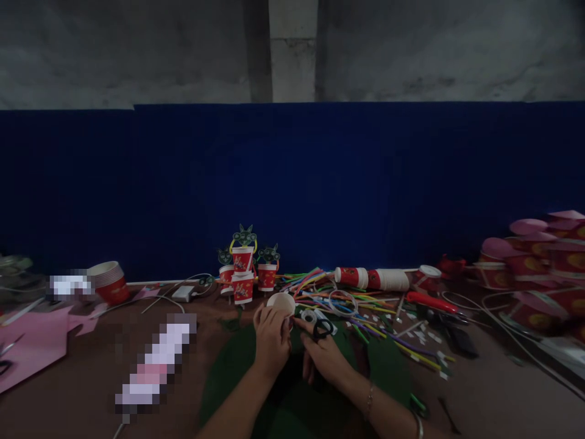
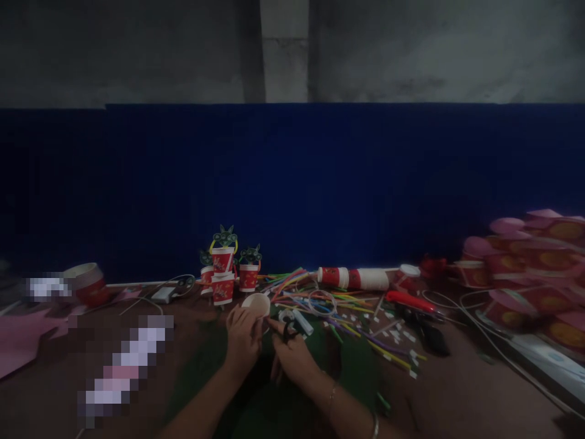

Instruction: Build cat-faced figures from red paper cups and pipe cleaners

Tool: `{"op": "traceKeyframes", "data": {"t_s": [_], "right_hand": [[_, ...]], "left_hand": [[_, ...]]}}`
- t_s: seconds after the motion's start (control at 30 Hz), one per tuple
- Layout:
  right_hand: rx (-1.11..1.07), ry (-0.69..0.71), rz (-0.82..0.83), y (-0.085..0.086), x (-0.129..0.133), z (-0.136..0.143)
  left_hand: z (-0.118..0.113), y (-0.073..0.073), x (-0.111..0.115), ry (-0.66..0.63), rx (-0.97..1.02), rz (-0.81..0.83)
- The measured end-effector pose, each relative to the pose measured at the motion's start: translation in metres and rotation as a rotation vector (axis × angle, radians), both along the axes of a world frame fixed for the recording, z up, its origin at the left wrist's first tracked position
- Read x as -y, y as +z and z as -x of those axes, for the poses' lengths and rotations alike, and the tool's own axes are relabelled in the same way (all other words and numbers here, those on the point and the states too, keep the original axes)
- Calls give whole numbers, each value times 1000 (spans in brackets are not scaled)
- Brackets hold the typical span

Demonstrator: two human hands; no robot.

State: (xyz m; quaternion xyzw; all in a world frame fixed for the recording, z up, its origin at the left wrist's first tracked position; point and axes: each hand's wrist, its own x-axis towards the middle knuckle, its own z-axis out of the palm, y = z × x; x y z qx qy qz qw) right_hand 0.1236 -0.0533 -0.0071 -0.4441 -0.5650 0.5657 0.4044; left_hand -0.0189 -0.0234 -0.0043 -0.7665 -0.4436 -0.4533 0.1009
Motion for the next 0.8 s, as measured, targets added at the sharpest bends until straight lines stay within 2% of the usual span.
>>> {"op": "traceKeyframes", "data": {"t_s": [0.1,0.2,0.37,0.5,0.67,0.73,0.8], "right_hand": [[-126,76,182,7,-4,-3],[-108,107,217,13,-9,-8],[77,100,70,18,-12,-14],[329,82,-51,32,-4,-22],[880,49,-601,51,11,-31],[930,46,-615,52,12,-31],[754,53,-428,51,9,-30]], "left_hand": [[-1,1,1,9,41,2],[-1,1,-1,-14,82,5],[2,-5,-8,-10,142,-10],[2,-8,-10,-22,163,12],[0,-1,-4,-60,152,58],[0,1,-1,-60,147,52],[0,2,-1,-50,130,25]]}}
